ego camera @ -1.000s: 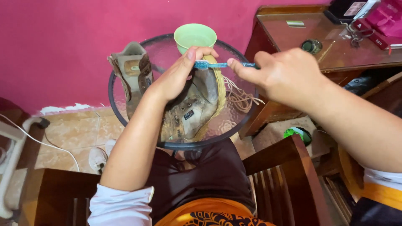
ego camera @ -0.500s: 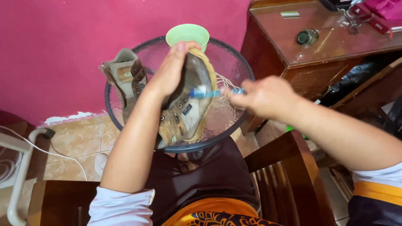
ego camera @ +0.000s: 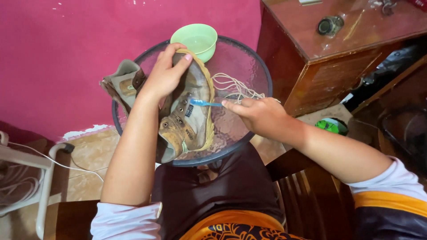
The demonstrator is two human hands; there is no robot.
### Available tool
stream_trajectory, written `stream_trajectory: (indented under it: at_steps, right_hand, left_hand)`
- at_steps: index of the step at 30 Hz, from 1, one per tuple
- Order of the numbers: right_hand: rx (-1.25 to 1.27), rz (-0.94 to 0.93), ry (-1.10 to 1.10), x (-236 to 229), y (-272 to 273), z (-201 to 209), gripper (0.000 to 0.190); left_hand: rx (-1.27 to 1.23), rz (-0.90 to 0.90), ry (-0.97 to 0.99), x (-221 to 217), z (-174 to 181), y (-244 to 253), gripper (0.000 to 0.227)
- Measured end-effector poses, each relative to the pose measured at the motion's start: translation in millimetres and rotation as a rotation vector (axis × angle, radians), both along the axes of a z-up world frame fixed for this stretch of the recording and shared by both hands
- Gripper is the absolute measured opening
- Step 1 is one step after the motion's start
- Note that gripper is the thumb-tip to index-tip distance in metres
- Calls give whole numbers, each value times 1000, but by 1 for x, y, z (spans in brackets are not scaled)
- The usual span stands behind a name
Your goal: Cleaning the sole of a work boot with a toothbrush and water at a repair bench.
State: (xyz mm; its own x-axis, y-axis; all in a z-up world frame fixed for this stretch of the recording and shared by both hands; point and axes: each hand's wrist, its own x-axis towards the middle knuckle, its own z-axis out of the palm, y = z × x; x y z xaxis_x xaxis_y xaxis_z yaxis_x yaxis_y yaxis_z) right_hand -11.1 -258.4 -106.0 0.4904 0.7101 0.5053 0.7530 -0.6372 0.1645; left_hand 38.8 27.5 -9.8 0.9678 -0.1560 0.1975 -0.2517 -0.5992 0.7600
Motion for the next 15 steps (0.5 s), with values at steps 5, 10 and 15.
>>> stream_trajectory:
  at_steps: [5,10,15]
  right_hand:
    - [241,258,267,-10,18,-68,50]
    - [300,184,295,6,11,-55,21]
    - [148,389,359,2,6,-90,50]
  left_hand:
    - [14,107,53,19,-14,15,41]
    - [-31,178,55,20,-16,12,37]
    - [34,258,120,30,-22,25,37]
